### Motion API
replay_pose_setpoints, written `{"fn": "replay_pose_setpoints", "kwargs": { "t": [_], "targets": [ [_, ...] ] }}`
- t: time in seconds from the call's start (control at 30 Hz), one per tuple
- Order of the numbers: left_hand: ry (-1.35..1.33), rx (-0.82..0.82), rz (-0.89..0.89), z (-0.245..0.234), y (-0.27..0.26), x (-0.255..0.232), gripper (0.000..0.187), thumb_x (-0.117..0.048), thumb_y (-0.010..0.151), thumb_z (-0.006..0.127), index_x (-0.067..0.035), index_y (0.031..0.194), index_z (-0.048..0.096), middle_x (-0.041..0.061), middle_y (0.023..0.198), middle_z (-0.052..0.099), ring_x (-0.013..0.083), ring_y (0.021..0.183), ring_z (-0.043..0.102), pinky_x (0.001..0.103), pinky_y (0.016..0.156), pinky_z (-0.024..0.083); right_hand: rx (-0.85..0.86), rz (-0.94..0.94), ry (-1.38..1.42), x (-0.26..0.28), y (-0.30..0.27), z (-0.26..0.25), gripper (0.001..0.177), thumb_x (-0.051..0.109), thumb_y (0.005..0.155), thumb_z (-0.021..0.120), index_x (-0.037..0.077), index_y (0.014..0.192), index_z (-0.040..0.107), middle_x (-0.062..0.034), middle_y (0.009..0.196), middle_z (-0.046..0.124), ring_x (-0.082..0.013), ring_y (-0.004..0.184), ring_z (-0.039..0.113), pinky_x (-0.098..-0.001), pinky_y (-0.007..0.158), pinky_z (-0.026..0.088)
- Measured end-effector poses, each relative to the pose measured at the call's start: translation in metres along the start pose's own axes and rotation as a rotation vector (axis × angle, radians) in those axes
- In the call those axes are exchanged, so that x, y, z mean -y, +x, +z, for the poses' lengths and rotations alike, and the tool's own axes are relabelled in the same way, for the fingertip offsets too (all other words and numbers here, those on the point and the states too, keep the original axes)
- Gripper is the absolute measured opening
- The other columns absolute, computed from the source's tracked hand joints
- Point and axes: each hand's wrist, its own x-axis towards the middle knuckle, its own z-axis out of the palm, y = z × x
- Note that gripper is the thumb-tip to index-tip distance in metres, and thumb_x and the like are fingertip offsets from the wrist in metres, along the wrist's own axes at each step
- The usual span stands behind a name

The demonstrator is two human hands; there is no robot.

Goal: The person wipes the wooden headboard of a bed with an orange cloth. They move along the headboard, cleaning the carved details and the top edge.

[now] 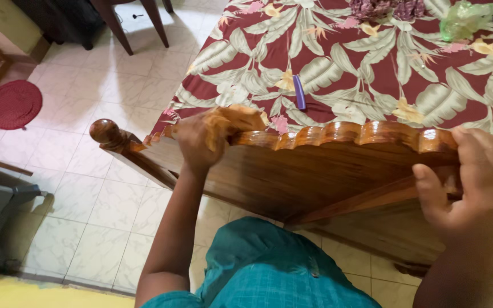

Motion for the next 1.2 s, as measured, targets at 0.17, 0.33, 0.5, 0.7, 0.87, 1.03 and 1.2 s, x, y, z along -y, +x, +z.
{"fn": "replay_pose_setpoints", "kwargs": {
  "t": [0.17, 0.33, 0.5, 0.7, 0.87, 1.03, 1.2],
  "targets": [
    [-0.111, -0.175, -0.303, -0.011, 0.006, 0.016, 0.022, -0.016, 0.103, 0.066, 0.005, 0.108, 0.067, 0.019, 0.097, 0.067, 0.0348, 0.089, 0.061, 0.046, 0.083, 0.048, -0.003, -0.007, -0.046, -0.001, -0.001, 0.0, 0.048, 0.041, 0.111, 0.064, -0.001, 0.135, 0.063, -0.0142, 0.134, 0.064, -0.0313, 0.128, 0.057, -0.0426, 0.118, 0.045],
    [-0.487, -0.287, -0.568, -0.005, 0.011, 0.023, 0.023, -0.019, 0.107, 0.064, 0.004, 0.109, 0.062, 0.008, 0.092, 0.067, 0.0168, 0.082, 0.06, 0.033, 0.075, 0.05, -0.031, -0.019, -0.042, 0.002, 0.004, 0.0, 0.05, 0.043, 0.11, 0.062, -0.001, 0.133, 0.065, -0.0138, 0.131, 0.066, -0.0306, 0.122, 0.059, -0.0412, 0.112, 0.044],
    [-0.879, -0.586, -0.779, 0.005, 0.004, 0.057, 0.019, -0.021, 0.105, 0.065, -0.002, 0.108, 0.062, 0.004, 0.091, 0.065, 0.0122, 0.074, 0.06, 0.028, 0.065, 0.049, -0.027, -0.055, -0.107, -0.008, 0.002, 0.007, 0.056, 0.051, 0.111, 0.054, 0.001, 0.132, 0.067, -0.0142, 0.132, 0.07, -0.029, 0.123, 0.059, -0.0417, 0.114, 0.038],
    [-0.957, -0.544, -0.865, -0.012, -0.027, 0.102, 0.024, -0.026, 0.11, 0.062, -0.004, 0.101, 0.059, 0.004, 0.084, 0.061, 0.013, 0.067, 0.058, 0.027, 0.057, 0.046, -0.038, -0.03, -0.125, -0.002, 0.006, 0.01, 0.059, 0.056, 0.115, 0.05, 0.002, 0.133, 0.067, -0.0124, 0.13, 0.069, -0.0266, 0.127, 0.059, -0.0431, 0.119, 0.037],
    [-0.872, -0.473, -0.802, -0.012, -0.012, 0.068, 0.02, -0.023, 0.106, 0.061, -0.003, 0.108, 0.063, 0.0, 0.089, 0.066, 0.0108, 0.076, 0.064, 0.028, 0.067, 0.053, -0.052, 0.003, -0.035, 0.015, 0.023, -0.009, 0.055, 0.049, 0.109, 0.063, 0.0, 0.133, 0.07, -0.0139, 0.129, 0.069, -0.0303, 0.123, 0.059, -0.0477, 0.115, 0.038],
    [0.176, 0.055, -0.239, 0.032, 0.009, -0.004, 0.034, -0.026, 0.109, 0.064, -0.001, 0.086, 0.064, 0.01, 0.07, 0.061, 0.0189, 0.066, 0.054, 0.033, 0.063, 0.041, -0.035, 0.017, -0.014, 0.019, 0.025, -0.013, 0.052, 0.046, 0.111, 0.067, 0.001, 0.137, 0.069, -0.0124, 0.13, 0.067, -0.0285, 0.127, 0.057, -0.0461, 0.117, 0.037],
    [-0.644, 0.014, -0.616, 0.026, 0.048, -0.109, 0.037, -0.035, 0.103, 0.065, 0.001, 0.101, 0.072, 0.013, 0.074, 0.066, 0.0135, 0.065, 0.057, 0.034, 0.057, 0.044, -0.021, 0.029, -0.01, 0.019, 0.02, -0.013, 0.049, 0.046, 0.112, 0.067, 0.001, 0.132, 0.068, -0.0116, 0.133, 0.067, -0.0285, 0.129, 0.055, -0.0451, 0.118, 0.035]
  ]
}}
